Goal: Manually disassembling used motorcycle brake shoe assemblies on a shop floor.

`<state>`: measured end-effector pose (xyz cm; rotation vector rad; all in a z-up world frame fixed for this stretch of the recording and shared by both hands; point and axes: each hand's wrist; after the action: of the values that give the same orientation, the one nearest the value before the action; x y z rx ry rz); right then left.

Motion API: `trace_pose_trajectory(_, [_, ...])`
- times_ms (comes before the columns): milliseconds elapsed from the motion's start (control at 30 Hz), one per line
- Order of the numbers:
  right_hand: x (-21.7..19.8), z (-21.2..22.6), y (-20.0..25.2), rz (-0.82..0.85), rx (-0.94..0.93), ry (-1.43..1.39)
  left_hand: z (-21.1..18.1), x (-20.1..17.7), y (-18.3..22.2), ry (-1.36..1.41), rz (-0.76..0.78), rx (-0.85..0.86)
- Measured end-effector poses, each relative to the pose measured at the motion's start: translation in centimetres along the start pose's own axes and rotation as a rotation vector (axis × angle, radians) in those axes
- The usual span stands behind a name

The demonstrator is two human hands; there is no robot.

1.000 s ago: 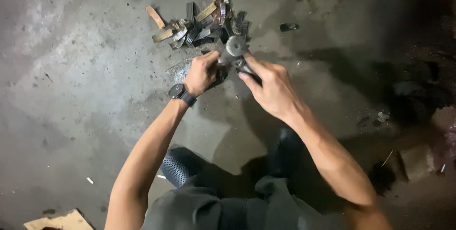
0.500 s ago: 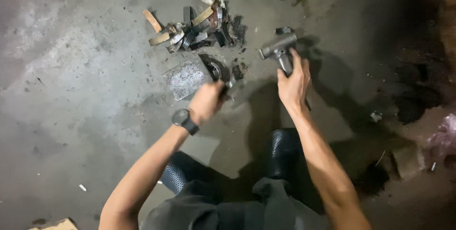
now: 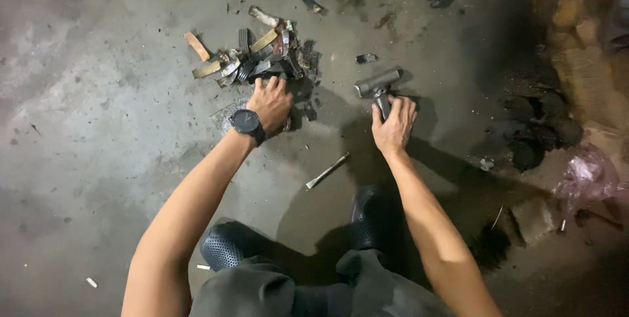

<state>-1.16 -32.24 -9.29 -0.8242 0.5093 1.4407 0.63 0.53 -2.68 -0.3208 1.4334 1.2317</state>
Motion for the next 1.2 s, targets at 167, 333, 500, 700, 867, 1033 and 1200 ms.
trace_pose_trajectory(167, [0.2,-0.4,0.1,0.030,0.023,0.031,-0.3,3.1,-1.4,0.171,-0.006,0.028])
trace_pose_trajectory(333, [0.2,-0.1,0.2,0.041,0.042,0.020,-1.4,1.4,-0.5,0.133,0.261,0.031])
trace_pose_trajectory(500, [0.6,-1.1,0.4,0.042,0.015,0.050,-1.3,0.5,2.4,0.310,0.055,-0.011])
trace_pose_trajectory(700, [-0.1,0.4,0.0,0.009,0.031,-0.016,0.0,-0.8,7.7,1.334,-0.580,-0.119])
trace_pose_trajectory(867, [-0.4,-1.7,-0.2,0.008,-0.009,-0.038,-0.1,0.1,9.2,1.867,-0.595,-0.167])
trace_pose_trajectory(1033, [-2.8,-3.8,-2.7,-0.002,-0.054,0.015,1.4,-1.3,8.9,2.102,-0.588,-0.105])
trace_pose_trajectory(1200, [-2.9,-4.9,-4.9,0.121,-0.104,0.221,5.2,-5.6,6.0,1.469,-0.191,-0.348])
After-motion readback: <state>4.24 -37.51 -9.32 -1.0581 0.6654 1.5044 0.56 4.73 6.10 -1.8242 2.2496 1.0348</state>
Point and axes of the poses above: each hand's wrist, its own y-axis away from the middle knuckle, its own x-axis out of the palm, z = x × y, and after that the axes turned 15 degrees about -y, right-handed
